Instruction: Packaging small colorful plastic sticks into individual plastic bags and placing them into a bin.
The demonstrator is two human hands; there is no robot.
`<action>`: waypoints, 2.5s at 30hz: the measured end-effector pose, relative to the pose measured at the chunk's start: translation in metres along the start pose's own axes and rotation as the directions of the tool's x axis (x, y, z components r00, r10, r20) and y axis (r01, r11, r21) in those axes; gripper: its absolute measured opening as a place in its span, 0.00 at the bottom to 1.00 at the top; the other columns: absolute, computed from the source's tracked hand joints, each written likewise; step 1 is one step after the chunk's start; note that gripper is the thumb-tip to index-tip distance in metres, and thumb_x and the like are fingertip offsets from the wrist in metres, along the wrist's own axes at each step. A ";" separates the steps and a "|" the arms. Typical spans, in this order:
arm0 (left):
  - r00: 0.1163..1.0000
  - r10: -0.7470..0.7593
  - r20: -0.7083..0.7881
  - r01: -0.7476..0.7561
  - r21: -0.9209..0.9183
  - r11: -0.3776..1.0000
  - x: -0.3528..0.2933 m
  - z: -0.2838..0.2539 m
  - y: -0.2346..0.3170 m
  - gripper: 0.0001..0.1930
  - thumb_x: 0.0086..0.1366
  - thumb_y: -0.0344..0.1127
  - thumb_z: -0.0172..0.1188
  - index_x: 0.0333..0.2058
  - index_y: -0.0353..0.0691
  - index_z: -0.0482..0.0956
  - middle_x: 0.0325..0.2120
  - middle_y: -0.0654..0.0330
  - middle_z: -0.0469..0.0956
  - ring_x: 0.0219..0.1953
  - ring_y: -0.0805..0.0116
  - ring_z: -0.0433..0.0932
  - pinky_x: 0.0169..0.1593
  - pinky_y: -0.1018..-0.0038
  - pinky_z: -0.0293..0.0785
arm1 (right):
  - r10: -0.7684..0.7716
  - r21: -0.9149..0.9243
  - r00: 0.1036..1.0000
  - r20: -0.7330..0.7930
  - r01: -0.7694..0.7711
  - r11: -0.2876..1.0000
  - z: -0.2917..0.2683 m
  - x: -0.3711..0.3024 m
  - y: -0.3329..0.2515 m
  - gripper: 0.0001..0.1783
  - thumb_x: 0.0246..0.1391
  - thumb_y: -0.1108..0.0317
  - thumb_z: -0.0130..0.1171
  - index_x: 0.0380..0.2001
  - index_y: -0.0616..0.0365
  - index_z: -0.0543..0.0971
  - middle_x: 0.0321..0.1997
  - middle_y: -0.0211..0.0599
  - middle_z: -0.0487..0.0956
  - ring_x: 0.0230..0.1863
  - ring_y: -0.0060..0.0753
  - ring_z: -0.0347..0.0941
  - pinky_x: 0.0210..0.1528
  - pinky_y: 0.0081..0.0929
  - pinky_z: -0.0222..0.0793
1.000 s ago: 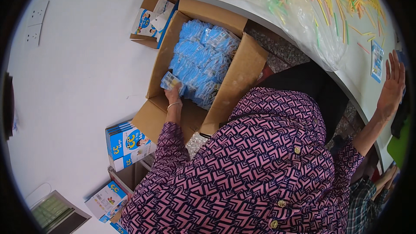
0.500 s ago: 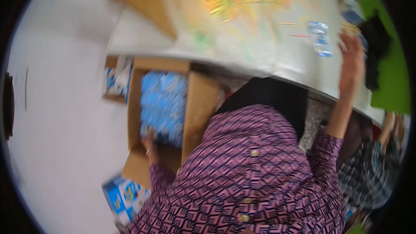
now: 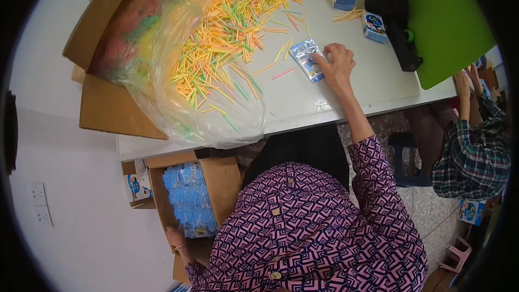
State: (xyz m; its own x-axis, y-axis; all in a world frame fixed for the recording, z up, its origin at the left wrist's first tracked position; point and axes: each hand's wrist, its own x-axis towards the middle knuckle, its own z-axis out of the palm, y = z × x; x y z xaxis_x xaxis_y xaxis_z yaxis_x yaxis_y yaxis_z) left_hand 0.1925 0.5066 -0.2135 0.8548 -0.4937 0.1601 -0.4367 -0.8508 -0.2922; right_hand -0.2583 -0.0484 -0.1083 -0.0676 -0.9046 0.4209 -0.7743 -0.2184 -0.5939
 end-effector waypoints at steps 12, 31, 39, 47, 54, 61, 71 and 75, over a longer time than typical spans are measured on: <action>0.550 0.619 -0.560 -0.795 -0.578 0.184 0.044 -0.318 0.292 0.15 0.53 0.31 0.66 0.37 0.32 0.76 0.34 0.49 0.77 0.36 0.50 0.76 0.41 0.65 0.72 | -0.108 0.000 0.994 -0.032 0.108 0.994 0.007 0.003 0.001 0.07 0.47 0.66 0.62 0.29 0.56 0.78 0.40 0.31 0.73 0.47 0.38 0.63 0.50 0.39 0.51; 0.421 0.754 -0.504 -0.476 -0.830 -0.289 0.066 -0.335 0.455 0.05 0.57 0.28 0.59 0.31 0.32 0.78 0.26 0.57 0.78 0.31 0.69 0.76 0.37 0.76 0.70 | -0.155 0.704 0.875 0.458 -0.251 0.665 -0.038 -0.032 -0.075 0.08 0.51 0.70 0.61 0.31 0.65 0.77 0.25 0.28 0.75 0.29 0.16 0.67 0.32 0.17 0.63; 0.362 0.682 -0.636 -0.691 -0.674 -0.262 0.082 -0.327 0.445 0.03 0.56 0.26 0.59 0.30 0.34 0.77 0.25 0.56 0.76 0.29 0.59 0.74 0.35 0.70 0.69 | -0.218 0.710 0.848 0.482 -0.233 0.664 -0.025 -0.036 -0.090 0.09 0.52 0.70 0.60 0.28 0.68 0.77 0.18 0.29 0.73 0.22 0.15 0.64 0.24 0.18 0.61; 0.278 0.710 -0.647 -0.697 -0.644 -0.314 0.095 -0.324 0.446 0.04 0.58 0.29 0.54 0.29 0.37 0.77 0.26 0.59 0.74 0.31 0.59 0.72 0.37 0.67 0.66 | -0.256 0.687 0.852 0.456 -0.154 0.710 -0.014 -0.035 -0.091 0.10 0.53 0.70 0.60 0.26 0.68 0.76 0.18 0.32 0.72 0.21 0.17 0.63 0.23 0.19 0.59; 0.308 0.801 -0.514 -0.630 -0.741 -0.233 0.106 -0.316 0.445 0.05 0.59 0.28 0.59 0.33 0.34 0.78 0.24 0.58 0.77 0.26 0.69 0.75 0.33 0.75 0.69 | -0.247 0.663 0.838 0.487 -0.170 0.729 -0.014 -0.029 -0.089 0.12 0.54 0.67 0.58 0.27 0.68 0.76 0.19 0.40 0.73 0.20 0.27 0.65 0.25 0.26 0.61; 0.353 0.855 -0.379 -0.432 -0.877 -0.210 0.110 -0.319 0.439 0.06 0.60 0.28 0.58 0.33 0.32 0.79 0.25 0.60 0.78 0.29 0.77 0.74 0.35 0.80 0.69 | -0.246 0.656 0.822 0.513 -0.190 0.731 -0.017 -0.024 -0.089 0.12 0.55 0.66 0.57 0.27 0.67 0.76 0.18 0.40 0.72 0.22 0.30 0.65 0.26 0.28 0.61; 0.339 0.790 -0.511 -0.561 -0.784 -0.267 0.130 -0.308 0.439 0.06 0.59 0.31 0.58 0.31 0.34 0.78 0.25 0.56 0.77 0.29 0.64 0.74 0.35 0.71 0.69 | -0.309 0.698 0.849 0.428 -0.092 0.711 -0.011 -0.032 -0.084 0.11 0.56 0.68 0.55 0.27 0.67 0.75 0.20 0.39 0.71 0.22 0.31 0.65 0.26 0.27 0.60; 0.281 0.679 -0.678 -0.855 -0.498 -0.143 0.200 -0.321 0.456 0.08 0.59 0.35 0.57 0.32 0.36 0.78 0.29 0.57 0.77 0.35 0.58 0.72 0.43 0.66 0.66 | -0.232 0.717 0.867 0.441 -0.185 0.672 -0.015 -0.032 -0.077 0.10 0.57 0.69 0.54 0.27 0.67 0.75 0.21 0.36 0.71 0.23 0.27 0.65 0.27 0.24 0.60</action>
State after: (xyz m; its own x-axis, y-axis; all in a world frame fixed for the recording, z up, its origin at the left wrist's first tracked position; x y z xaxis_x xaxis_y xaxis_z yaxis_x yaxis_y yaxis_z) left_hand 0.0741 -0.0375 -0.0122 -0.2466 -0.8385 0.4859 -0.8081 0.4547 0.3746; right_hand -0.2056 0.0029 -0.0655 0.3978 -0.8953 0.2005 -0.0567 -0.2421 -0.9686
